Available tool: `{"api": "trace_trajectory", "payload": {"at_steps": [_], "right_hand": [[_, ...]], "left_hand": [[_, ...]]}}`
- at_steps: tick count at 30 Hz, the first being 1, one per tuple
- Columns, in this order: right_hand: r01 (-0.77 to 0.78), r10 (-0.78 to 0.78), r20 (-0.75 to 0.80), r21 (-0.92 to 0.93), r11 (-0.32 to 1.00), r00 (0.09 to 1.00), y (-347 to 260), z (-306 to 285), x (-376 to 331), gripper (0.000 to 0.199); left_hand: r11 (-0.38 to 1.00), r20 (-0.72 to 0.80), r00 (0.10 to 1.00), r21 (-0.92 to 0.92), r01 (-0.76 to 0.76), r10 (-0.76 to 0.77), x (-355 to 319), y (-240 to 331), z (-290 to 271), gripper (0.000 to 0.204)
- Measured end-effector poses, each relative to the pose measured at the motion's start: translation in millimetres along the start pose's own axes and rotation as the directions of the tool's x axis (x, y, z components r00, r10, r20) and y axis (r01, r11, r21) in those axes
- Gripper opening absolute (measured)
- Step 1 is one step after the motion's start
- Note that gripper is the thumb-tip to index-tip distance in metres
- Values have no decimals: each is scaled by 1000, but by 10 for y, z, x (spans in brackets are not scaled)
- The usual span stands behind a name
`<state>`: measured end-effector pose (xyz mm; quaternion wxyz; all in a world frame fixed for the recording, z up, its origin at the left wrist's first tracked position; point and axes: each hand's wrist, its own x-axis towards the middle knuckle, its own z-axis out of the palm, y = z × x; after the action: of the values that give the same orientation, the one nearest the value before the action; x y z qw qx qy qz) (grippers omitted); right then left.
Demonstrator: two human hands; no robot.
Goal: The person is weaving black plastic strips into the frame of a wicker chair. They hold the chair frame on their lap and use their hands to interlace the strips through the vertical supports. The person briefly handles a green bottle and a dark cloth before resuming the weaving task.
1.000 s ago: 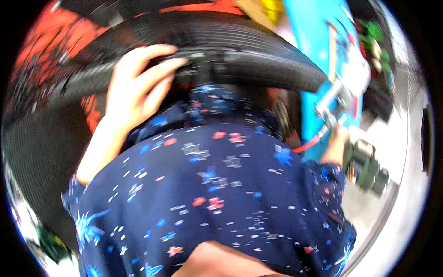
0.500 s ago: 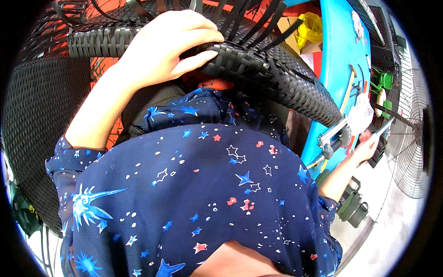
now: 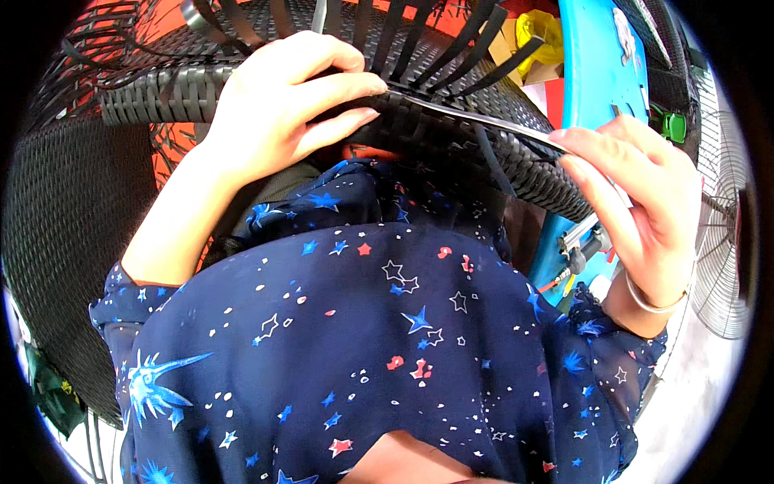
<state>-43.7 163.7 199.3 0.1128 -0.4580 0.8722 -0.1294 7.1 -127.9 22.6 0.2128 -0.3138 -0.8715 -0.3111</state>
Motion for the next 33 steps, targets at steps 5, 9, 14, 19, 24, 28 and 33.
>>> {"api": "trace_trajectory", "payload": {"at_steps": [5, 9, 14, 19, 24, 28, 33], "right_hand": [[13, -11, 41, -53, 999, 999, 96, 93, 96, 17], [8, -6, 39, -45, 999, 999, 96, 3, -104, 17], [22, -21, 23, -20, 1000, 1000, 105, 17, -130, 16], [-37, 38, 56, -5, 999, 998, 112, 1, -119, 15], [-38, 43, 95, -53, 998, 995, 129, 11, -64, 15], [-2, 17, 126, -120, 993, 992, 144, -7, 31, 14], [78, -62, 102, -164, 983, 993, 318, 51, 28, 13]], "left_hand": [[999, 32, 999, 0, 32, -32, 37, 39, 57, 32], [1000, 17, 1000, 11, 11, -11, 77, 218, 98, 31], [999, -7, 999, 21, 32, -32, 31, 282, 129, 34], [993, 1, 1000, 119, 16, -16, -187, 221, -205, 44], [908, 82, 961, 359, 218, -263, -783, -201, -797, 87], [716, 151, 951, 691, 94, -271, -665, -377, -870, 64], [775, 262, 914, 627, 81, -308, -838, -699, -801, 76]]}}
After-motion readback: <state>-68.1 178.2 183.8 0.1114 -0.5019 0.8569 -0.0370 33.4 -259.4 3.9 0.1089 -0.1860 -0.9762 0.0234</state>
